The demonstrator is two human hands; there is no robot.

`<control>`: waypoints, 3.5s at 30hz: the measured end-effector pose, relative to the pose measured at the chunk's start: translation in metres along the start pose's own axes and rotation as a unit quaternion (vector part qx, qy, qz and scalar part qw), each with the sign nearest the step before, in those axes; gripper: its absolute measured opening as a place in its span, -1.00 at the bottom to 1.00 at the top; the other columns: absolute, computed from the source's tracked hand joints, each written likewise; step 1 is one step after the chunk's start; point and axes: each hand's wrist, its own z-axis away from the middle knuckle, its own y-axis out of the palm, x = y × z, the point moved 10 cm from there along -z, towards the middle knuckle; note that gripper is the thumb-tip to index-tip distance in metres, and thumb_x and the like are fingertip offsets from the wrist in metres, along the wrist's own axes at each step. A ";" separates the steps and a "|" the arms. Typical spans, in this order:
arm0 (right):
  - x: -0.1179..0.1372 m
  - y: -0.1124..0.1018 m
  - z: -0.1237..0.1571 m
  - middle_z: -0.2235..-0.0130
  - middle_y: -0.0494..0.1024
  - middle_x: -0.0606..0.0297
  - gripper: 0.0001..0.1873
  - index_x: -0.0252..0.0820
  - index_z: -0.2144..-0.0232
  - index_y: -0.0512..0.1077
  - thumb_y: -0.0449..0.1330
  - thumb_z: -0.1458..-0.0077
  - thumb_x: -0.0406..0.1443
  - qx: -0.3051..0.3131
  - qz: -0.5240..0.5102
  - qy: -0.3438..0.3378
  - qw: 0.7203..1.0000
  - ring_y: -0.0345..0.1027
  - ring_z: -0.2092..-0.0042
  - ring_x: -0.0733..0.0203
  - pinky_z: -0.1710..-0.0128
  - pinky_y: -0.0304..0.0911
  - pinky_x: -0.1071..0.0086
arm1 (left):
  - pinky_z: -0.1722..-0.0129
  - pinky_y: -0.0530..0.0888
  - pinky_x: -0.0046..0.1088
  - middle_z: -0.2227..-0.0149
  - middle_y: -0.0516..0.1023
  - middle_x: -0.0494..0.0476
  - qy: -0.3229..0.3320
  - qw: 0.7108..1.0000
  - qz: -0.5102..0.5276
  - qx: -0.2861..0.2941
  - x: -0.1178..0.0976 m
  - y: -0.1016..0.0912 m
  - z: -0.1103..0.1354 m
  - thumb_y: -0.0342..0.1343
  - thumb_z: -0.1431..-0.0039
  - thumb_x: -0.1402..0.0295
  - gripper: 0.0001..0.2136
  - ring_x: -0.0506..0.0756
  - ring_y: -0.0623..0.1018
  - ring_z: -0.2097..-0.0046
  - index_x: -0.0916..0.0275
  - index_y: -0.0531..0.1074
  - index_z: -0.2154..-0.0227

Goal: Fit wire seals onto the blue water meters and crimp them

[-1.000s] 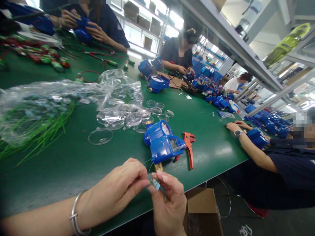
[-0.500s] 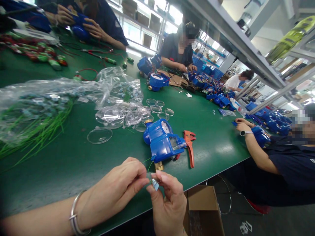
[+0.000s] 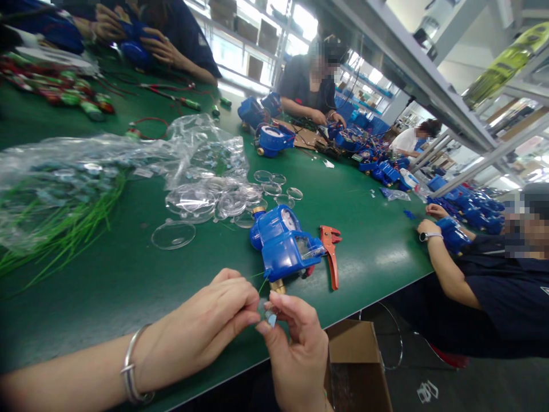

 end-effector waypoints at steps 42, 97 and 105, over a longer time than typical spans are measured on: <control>0.042 0.010 -0.010 0.17 0.47 0.30 -0.51 -0.04 0.02 0.31 0.19 -0.03 -0.53 0.033 0.166 -0.187 0.968 0.38 0.15 0.26 0.18 0.38 0.35 | 0.39 0.17 -0.51 0.46 0.19 -0.06 -0.162 0.865 0.470 0.064 0.026 0.031 0.004 -0.24 -0.32 0.14 -0.69 -0.01 0.16 0.42 0.26 0.27 0.23; 0.033 0.027 0.021 0.26 0.35 0.06 -0.81 -0.32 0.14 0.21 0.00 -0.18 -0.35 0.025 0.400 -0.206 0.893 0.21 0.26 0.08 0.26 0.16 0.17 | 0.32 0.31 -0.51 0.43 0.43 -0.02 -0.173 0.920 0.351 -0.010 0.031 0.019 0.001 0.05 -0.14 0.29 -0.85 0.01 0.37 0.36 0.29 0.39 0.38; 0.028 0.030 0.017 0.39 0.36 0.20 -0.88 -0.24 0.32 0.27 -0.06 -0.18 -0.40 0.071 0.356 -0.164 0.917 0.23 0.33 0.15 0.32 0.15 0.27 | 0.36 0.28 -0.52 0.43 0.41 -0.04 -0.184 0.939 0.290 0.010 0.031 0.021 0.002 0.04 -0.14 0.31 -0.86 0.01 0.34 0.36 0.28 0.41 0.39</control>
